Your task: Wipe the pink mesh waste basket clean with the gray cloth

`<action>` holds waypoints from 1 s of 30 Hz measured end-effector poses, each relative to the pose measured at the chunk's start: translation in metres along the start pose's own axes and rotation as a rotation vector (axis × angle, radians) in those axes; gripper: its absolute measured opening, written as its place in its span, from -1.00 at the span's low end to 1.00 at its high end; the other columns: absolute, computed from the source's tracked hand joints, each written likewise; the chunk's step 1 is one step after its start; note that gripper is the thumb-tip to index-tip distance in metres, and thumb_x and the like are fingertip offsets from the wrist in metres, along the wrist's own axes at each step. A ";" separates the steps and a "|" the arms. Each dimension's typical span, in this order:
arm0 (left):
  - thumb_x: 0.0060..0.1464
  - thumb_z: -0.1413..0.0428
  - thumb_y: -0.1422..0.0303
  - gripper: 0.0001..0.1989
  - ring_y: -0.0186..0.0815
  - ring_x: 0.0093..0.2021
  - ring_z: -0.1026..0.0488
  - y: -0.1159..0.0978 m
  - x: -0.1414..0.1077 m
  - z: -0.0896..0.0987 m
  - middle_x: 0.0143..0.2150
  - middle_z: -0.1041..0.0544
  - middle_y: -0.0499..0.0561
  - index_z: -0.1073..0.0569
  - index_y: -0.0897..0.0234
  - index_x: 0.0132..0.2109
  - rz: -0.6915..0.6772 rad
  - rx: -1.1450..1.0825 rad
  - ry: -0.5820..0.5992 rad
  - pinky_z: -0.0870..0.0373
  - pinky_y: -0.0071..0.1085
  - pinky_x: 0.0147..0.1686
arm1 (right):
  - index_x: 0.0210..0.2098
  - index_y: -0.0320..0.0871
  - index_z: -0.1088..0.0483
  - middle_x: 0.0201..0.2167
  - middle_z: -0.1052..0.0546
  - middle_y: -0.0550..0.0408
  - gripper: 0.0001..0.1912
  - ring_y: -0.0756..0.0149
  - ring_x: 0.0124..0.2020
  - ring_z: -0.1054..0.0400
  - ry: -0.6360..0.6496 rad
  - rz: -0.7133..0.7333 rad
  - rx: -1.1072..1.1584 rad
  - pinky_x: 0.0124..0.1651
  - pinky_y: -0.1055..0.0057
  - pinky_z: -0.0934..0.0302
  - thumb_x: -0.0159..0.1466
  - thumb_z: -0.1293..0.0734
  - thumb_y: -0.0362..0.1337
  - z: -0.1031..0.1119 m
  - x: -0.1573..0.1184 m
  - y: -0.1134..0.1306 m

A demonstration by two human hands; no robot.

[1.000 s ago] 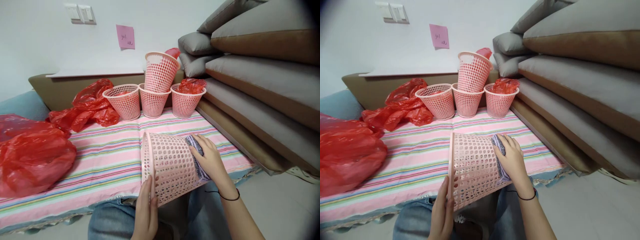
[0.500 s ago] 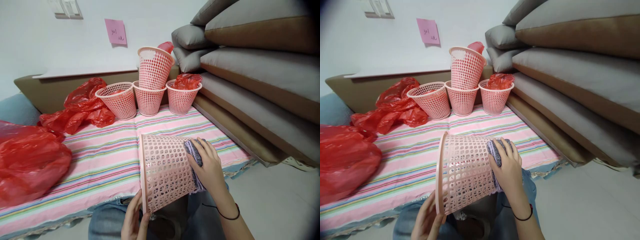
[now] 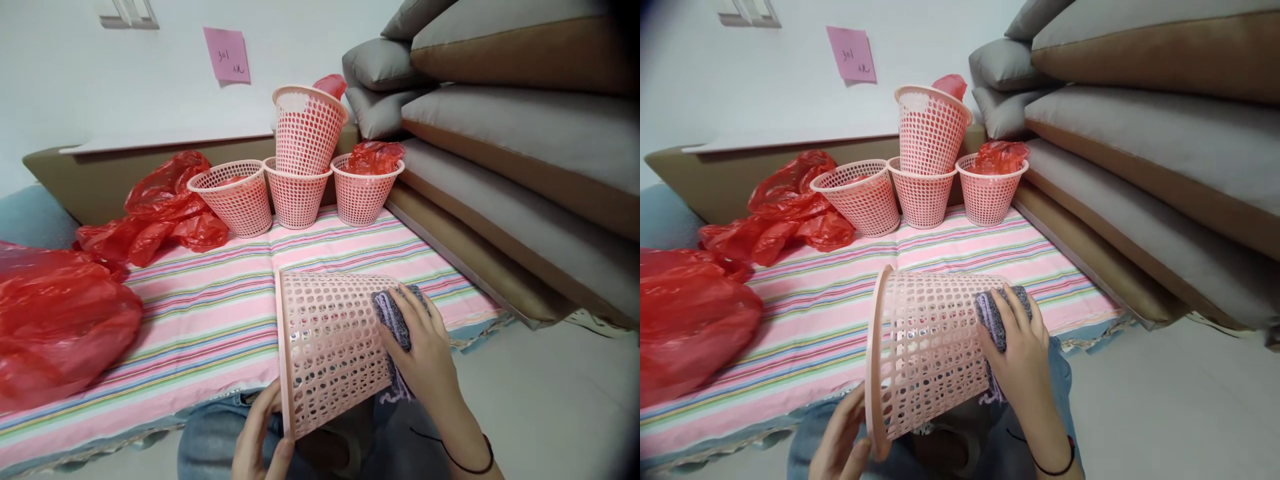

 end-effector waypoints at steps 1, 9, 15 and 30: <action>-0.01 -0.26 0.03 -0.48 -0.03 0.09 -0.50 -0.005 0.006 -0.004 0.06 -0.58 0.13 -0.54 0.21 0.05 -0.008 0.007 0.027 -0.44 -0.28 0.08 | 0.32 0.01 -0.13 0.35 -0.24 0.03 -0.44 -0.09 0.38 0.00 -0.010 0.001 0.000 0.32 -0.21 -0.02 0.39 -0.14 0.01 0.000 0.000 0.000; 0.07 -0.18 0.00 -0.45 -0.09 0.10 -0.50 -0.040 0.035 -0.049 0.08 -0.58 0.11 -0.50 0.22 0.12 0.150 -0.196 0.010 -0.51 -0.34 -0.03 | 0.30 -0.03 -0.14 0.33 -0.27 -0.04 -0.45 -0.10 0.36 -0.03 -0.018 -0.003 0.027 0.29 -0.21 -0.04 0.38 -0.15 -0.01 0.002 -0.004 -0.003; -0.07 -0.26 -0.07 -0.39 -0.04 0.02 -0.55 -0.028 0.031 -0.050 -0.05 -0.64 0.12 -0.59 0.29 0.00 0.252 -0.281 -0.026 -0.49 -0.23 0.03 | 0.27 -0.01 -0.19 0.32 -0.27 0.01 -0.48 -0.12 0.35 -0.02 -0.028 -0.003 0.032 0.29 -0.21 -0.05 0.38 -0.16 -0.01 0.002 -0.005 -0.003; -0.20 -0.31 -0.11 -0.38 0.02 0.01 -0.56 0.011 -0.004 -0.040 -0.07 -0.65 0.16 -0.65 0.31 -0.12 0.272 -0.336 -0.171 -0.52 -0.25 -0.01 | 0.29 -0.03 -0.19 0.31 -0.28 0.03 -0.47 -0.17 0.34 0.01 0.018 0.184 0.070 0.24 -0.20 -0.06 0.34 -0.20 -0.20 -0.001 0.001 0.082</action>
Point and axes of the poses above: each hand's wrist, its own x-axis towards the middle knuckle, its own z-axis out of the back of the hand, y = z × x, the point moved 9 cm from there along x, towards the middle knuckle
